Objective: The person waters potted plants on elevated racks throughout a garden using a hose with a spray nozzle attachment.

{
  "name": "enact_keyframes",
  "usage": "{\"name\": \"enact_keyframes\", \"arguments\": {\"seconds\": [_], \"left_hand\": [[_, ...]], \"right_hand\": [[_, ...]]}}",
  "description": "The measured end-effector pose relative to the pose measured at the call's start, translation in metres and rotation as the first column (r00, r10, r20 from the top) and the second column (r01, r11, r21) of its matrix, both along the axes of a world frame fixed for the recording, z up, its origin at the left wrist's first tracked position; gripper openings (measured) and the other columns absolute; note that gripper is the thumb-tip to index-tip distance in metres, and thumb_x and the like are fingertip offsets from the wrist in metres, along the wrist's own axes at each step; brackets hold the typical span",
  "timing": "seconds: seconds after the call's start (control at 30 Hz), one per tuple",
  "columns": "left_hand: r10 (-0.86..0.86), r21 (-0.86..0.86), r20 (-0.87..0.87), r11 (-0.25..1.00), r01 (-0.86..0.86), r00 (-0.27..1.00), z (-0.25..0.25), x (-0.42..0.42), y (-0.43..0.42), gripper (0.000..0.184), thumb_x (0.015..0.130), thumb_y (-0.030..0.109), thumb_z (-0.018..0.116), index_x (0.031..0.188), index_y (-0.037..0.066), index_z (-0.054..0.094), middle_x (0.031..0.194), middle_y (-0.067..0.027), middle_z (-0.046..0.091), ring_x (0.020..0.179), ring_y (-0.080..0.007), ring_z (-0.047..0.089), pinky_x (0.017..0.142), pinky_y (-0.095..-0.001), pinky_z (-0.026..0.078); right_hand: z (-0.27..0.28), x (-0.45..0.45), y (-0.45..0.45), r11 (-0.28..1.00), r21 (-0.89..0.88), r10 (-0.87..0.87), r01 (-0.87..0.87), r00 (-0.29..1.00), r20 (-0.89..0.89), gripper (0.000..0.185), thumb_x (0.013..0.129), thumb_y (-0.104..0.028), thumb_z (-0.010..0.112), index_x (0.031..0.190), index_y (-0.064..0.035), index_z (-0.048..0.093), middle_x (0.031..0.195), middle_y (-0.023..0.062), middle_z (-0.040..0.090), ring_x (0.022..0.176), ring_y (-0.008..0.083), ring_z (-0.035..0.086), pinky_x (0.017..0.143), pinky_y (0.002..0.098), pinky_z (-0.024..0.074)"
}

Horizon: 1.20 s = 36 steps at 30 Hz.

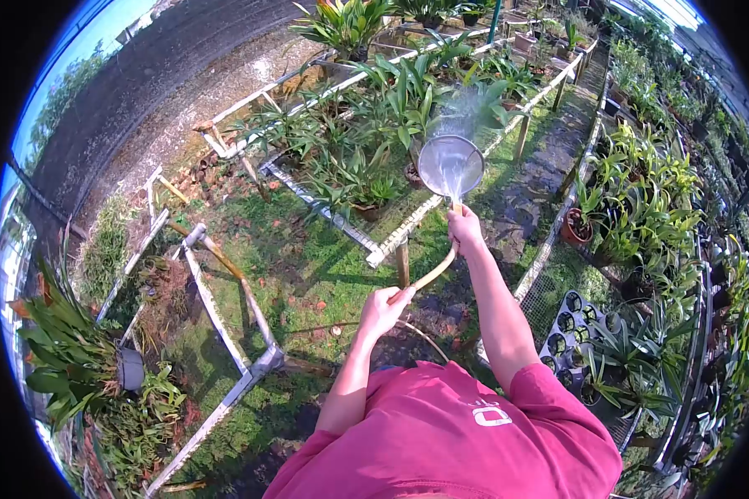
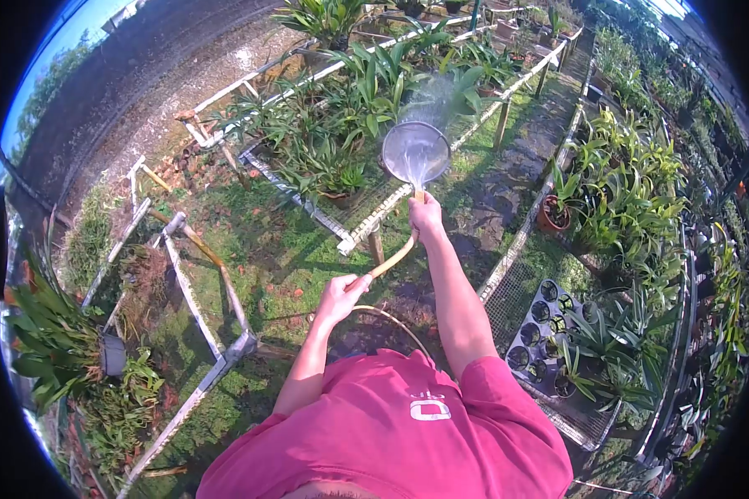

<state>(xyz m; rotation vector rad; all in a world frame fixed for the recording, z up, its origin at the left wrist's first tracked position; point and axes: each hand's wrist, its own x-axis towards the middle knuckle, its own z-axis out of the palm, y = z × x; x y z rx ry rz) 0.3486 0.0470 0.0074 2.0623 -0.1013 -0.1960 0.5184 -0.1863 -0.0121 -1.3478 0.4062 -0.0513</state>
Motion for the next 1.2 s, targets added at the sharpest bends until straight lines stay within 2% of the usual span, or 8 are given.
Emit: {"name": "enact_keyframes", "arguments": {"seconds": [0.3,0.47,0.63,0.73,0.87,1.0,1.03,1.2], "left_hand": [[0.200,-0.115,0.077,0.975,-0.190,0.977,0.005,-0.011,0.075,0.041,0.093,0.042,0.066,0.076,0.004,0.070,0.051,0.0006,0.047,0.049,-0.0081,0.043,0.047,-0.0300,0.030],[0.255,-0.111,0.032,0.962,-0.250,0.966,0.007,-0.021,0.108,0.041,0.094,0.039,0.065,0.077,0.003,0.069,0.056,0.0071,0.041,0.054,-0.0046,0.036,0.050,-0.0277,0.027],[0.294,-0.152,-0.008,0.944,-0.292,0.956,-0.007,-0.027,0.134,0.042,0.094,0.041,0.066,0.076,0.003,0.069,0.057,0.0076,0.041,0.054,-0.0046,0.036,0.050,-0.0273,0.026],[0.309,-0.089,0.010,0.947,-0.307,0.951,-0.010,-0.030,0.140,0.042,0.092,0.041,0.067,0.075,0.003,0.070,0.054,-0.0024,0.054,0.051,-0.0084,0.045,0.048,-0.0305,0.035],[0.229,-0.114,-0.022,0.967,-0.229,0.973,-0.019,-0.026,0.131,0.042,0.093,0.042,0.066,0.078,0.003,0.070,0.055,-0.0023,0.054,0.053,-0.0083,0.046,0.049,-0.0303,0.035],[0.037,-0.101,-0.064,0.994,-0.043,0.997,-0.015,-0.018,0.103,0.045,0.094,0.043,0.063,0.075,0.003,0.066,0.056,-0.0009,0.048,0.053,-0.0086,0.043,0.049,-0.0306,0.033],[-0.010,-0.105,-0.042,0.994,0.006,0.999,-0.004,-0.018,0.091,0.043,0.095,0.041,0.063,0.074,0.004,0.067,0.055,0.0066,0.042,0.052,-0.0045,0.038,0.048,-0.0277,0.028],[-0.287,-0.056,-0.037,0.957,0.285,0.957,0.000,-0.010,0.030,0.049,0.095,0.047,0.060,0.073,0.004,0.065,0.055,0.0007,0.046,0.053,-0.0094,0.043,0.050,-0.0314,0.032]], "right_hand": [[0.027,0.023,0.104,0.996,-0.038,0.081,-0.079,0.994,0.074,0.023,0.089,-0.007,0.058,0.112,-0.0057,0.056,0.062,-0.0012,0.050,0.041,0.0096,0.043,0.037,0.0270,0.0341],[0.029,0.023,0.148,0.980,-0.079,0.187,-0.185,0.982,0.010,0.024,0.089,-0.007,0.061,0.113,-0.0064,0.058,0.065,-0.0005,0.052,0.044,0.0093,0.045,0.039,0.0275,0.0348],[0.005,0.024,0.178,0.975,-0.181,0.124,-0.129,0.992,-0.037,0.024,0.089,-0.008,0.062,0.113,-0.0060,0.059,0.072,0.0007,0.057,0.051,0.0103,0.049,0.045,0.0296,0.0408],[0.009,0.013,0.183,0.988,-0.143,0.056,-0.050,0.998,0.034,0.026,0.089,-0.007,0.062,0.114,-0.0062,0.058,0.072,0.0006,0.057,0.051,0.0103,0.049,0.047,0.0296,0.0421],[0.015,-0.003,0.158,0.994,-0.094,-0.049,0.049,0.999,-0.001,0.027,0.090,-0.006,0.061,0.116,-0.0063,0.058,0.072,0.0003,0.056,0.051,0.0102,0.049,0.047,0.0296,0.0421],[0.000,-0.021,0.103,0.973,-0.079,-0.214,0.217,0.976,0.046,0.026,0.091,-0.008,0.060,0.116,-0.0054,0.057,0.068,0.0008,0.054,0.049,0.0103,0.049,0.042,0.0290,0.0398],[0.006,-0.034,0.086,0.964,-0.061,-0.259,0.258,0.966,-0.009,0.026,0.090,-0.007,0.061,0.116,-0.0061,0.057,0.067,0.0010,0.053,0.047,0.0105,0.048,0.041,0.0287,0.0395],[0.018,-0.098,-0.006,0.838,-0.065,-0.540,0.542,0.840,0.048,0.025,0.089,-0.008,0.062,0.113,-0.0064,0.058,0.065,0.0005,0.053,0.045,0.0099,0.047,0.039,0.0286,0.0371]]}}
